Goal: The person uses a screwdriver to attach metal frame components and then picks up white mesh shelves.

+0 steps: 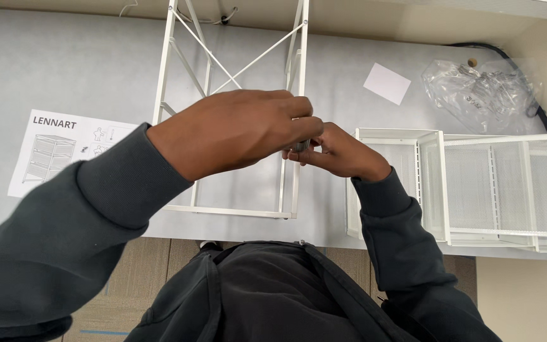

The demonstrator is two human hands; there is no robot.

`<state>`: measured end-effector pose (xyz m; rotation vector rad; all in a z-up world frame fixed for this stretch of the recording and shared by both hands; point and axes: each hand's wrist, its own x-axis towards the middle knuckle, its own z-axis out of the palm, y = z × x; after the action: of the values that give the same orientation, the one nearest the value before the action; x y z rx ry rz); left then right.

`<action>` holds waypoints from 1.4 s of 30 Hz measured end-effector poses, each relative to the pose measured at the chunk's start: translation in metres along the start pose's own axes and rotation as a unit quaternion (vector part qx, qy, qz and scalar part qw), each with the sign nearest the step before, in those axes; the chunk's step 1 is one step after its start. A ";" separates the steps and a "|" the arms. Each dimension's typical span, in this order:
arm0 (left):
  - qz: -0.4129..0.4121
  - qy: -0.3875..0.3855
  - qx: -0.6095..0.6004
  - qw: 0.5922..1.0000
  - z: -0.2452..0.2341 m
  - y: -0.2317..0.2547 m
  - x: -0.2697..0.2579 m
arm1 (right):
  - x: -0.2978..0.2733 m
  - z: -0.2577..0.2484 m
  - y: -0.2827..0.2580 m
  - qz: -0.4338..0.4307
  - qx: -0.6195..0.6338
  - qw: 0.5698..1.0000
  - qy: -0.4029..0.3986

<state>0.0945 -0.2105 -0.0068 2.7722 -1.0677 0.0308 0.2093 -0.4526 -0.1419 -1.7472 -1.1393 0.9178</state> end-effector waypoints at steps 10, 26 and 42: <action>-0.006 -0.003 0.109 0.994 0.017 -0.005 0.014 | -0.002 -0.013 0.008 -0.034 0.008 0.999 0.008; 0.013 0.025 0.204 0.979 0.037 -0.006 0.029 | 0.003 -0.006 -0.007 -0.052 -0.012 0.998 0.044; -0.026 -0.021 0.145 0.989 -0.002 0.011 0.035 | 0.009 -0.004 0.020 -0.114 0.063 0.987 0.096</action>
<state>0.1133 -0.2416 -0.0001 3.0713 -1.0783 0.1317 0.2223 -0.4500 -0.1593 -1.5299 -1.1027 0.6550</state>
